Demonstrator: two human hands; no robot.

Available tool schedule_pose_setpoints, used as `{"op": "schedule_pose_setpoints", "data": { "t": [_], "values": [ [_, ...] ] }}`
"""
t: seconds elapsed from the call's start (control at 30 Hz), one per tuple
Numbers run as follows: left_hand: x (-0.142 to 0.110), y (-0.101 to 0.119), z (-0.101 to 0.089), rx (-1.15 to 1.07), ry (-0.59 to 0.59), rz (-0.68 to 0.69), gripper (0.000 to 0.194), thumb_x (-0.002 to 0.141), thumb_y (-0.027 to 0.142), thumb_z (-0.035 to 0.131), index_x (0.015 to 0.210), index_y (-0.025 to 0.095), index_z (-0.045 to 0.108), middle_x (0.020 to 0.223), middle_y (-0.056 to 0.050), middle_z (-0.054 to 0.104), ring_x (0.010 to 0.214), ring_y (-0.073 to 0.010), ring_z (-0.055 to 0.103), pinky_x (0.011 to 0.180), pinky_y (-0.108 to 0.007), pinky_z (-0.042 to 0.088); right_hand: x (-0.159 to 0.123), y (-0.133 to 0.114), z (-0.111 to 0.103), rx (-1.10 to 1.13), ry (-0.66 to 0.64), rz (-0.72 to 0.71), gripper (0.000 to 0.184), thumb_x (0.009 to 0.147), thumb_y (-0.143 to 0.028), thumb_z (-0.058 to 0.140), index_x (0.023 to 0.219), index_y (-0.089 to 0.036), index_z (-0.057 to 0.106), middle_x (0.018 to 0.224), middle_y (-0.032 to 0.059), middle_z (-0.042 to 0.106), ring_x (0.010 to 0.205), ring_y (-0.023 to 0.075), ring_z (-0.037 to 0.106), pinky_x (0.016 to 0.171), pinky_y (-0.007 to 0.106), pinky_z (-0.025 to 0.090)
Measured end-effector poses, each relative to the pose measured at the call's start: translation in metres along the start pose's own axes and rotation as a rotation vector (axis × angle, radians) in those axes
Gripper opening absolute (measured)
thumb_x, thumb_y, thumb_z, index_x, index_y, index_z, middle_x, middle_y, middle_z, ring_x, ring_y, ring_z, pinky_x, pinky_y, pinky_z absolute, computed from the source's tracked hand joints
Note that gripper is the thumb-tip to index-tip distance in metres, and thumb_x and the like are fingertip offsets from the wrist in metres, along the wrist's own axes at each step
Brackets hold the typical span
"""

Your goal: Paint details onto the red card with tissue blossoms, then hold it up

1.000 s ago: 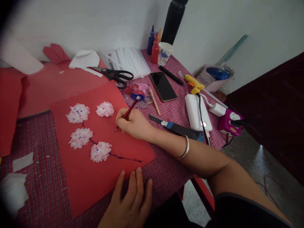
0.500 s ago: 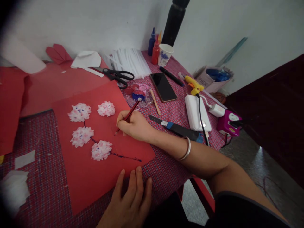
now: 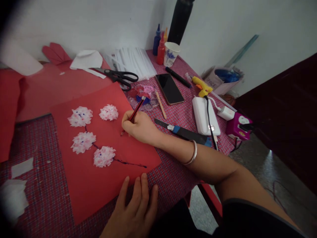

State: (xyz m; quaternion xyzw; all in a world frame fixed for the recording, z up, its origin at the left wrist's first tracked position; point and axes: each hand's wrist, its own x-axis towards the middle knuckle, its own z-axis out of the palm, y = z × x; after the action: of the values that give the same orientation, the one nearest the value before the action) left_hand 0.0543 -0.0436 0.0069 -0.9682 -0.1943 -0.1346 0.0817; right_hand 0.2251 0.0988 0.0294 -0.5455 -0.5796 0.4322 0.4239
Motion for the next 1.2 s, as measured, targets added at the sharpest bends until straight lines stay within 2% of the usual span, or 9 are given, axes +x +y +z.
{"op": "schedule_pose_setpoints", "data": {
  "t": [0.33, 0.53, 0.67, 0.83, 1.03, 1.1, 1.2],
  "values": [
    [0.0002, -0.0005, -0.0027, 0.011, -0.031, 0.012, 0.036, 0.095, 0.032, 0.04, 0.122, 0.014, 0.054, 0.119, -0.018, 0.06, 0.112, -0.034, 0.053, 0.095, -0.058, 0.037, 0.0053, -0.0005, -0.0002, 0.017, 0.045, 0.04, 0.012, 0.075, -0.013, 0.045, 0.068, -0.017, 0.055, 0.049, -0.0048, 0.051, 0.045, 0.0078, 0.045, 0.046, 0.02, 0.034],
    [0.0, 0.0013, -0.0028, 0.021, -0.042, 0.007, 0.037, 0.094, 0.037, 0.045, 0.121, 0.015, 0.056, 0.12, -0.018, 0.06, 0.114, -0.0348, 0.051, 0.096, -0.059, 0.037, -0.0004, 0.0009, 0.0006, 0.136, -0.052, 0.026, 0.012, 0.076, -0.014, 0.046, 0.069, -0.017, 0.055, 0.048, -0.0056, 0.052, 0.042, 0.0066, 0.045, 0.043, 0.019, 0.033],
    [0.0004, 0.0009, -0.0029, 0.01, -0.039, 0.005, 0.036, 0.094, 0.035, 0.044, 0.121, 0.015, 0.056, 0.119, -0.018, 0.06, 0.113, -0.0343, 0.052, 0.096, -0.059, 0.037, -0.0015, 0.0032, 0.0015, 0.135, -0.112, -0.01, 0.01, 0.076, -0.014, 0.047, 0.07, -0.017, 0.055, 0.05, -0.0058, 0.054, 0.044, 0.006, 0.047, 0.045, 0.018, 0.034],
    [0.0002, -0.0011, -0.0023, 0.01, -0.032, 0.016, 0.036, 0.096, 0.034, 0.041, 0.121, 0.015, 0.056, 0.119, -0.018, 0.061, 0.112, -0.034, 0.053, 0.095, -0.058, 0.037, -0.0004, 0.0031, 0.0005, 0.122, -0.074, -0.012, 0.01, 0.076, -0.015, 0.046, 0.07, -0.016, 0.055, 0.05, -0.0055, 0.054, 0.044, 0.0064, 0.045, 0.044, 0.019, 0.033],
    [-0.001, 0.0006, -0.0012, 0.017, -0.027, 0.014, 0.038, 0.094, 0.039, 0.046, 0.121, 0.015, 0.056, 0.119, -0.018, 0.061, 0.113, -0.0346, 0.053, 0.096, -0.059, 0.037, -0.0011, 0.0055, -0.0008, 0.082, -0.063, -0.019, 0.01, 0.076, -0.015, 0.047, 0.07, -0.017, 0.055, 0.05, -0.0056, 0.053, 0.046, 0.007, 0.046, 0.046, 0.019, 0.034],
    [-0.001, 0.0003, -0.0014, 0.0, -0.036, 0.009, 0.042, 0.092, 0.043, 0.05, 0.123, 0.014, 0.055, 0.12, -0.018, 0.061, 0.113, -0.0349, 0.052, 0.097, -0.059, 0.036, -0.0008, 0.0053, -0.0014, 0.081, -0.067, -0.013, 0.01, 0.076, -0.015, 0.047, 0.07, -0.017, 0.055, 0.05, -0.0056, 0.053, 0.046, 0.0072, 0.047, 0.046, 0.019, 0.034],
    [0.0007, -0.0038, -0.0013, -0.069, -0.036, 0.022, 0.06, 0.087, 0.058, 0.054, 0.123, 0.011, 0.054, 0.121, -0.021, 0.061, 0.113, -0.0344, 0.053, 0.098, -0.052, 0.036, 0.0043, 0.0019, -0.0026, 0.116, -0.054, 0.031, 0.01, 0.076, -0.014, 0.047, 0.071, -0.017, 0.055, 0.048, -0.0056, 0.053, 0.044, 0.007, 0.047, 0.044, 0.019, 0.034]
  ]
}}
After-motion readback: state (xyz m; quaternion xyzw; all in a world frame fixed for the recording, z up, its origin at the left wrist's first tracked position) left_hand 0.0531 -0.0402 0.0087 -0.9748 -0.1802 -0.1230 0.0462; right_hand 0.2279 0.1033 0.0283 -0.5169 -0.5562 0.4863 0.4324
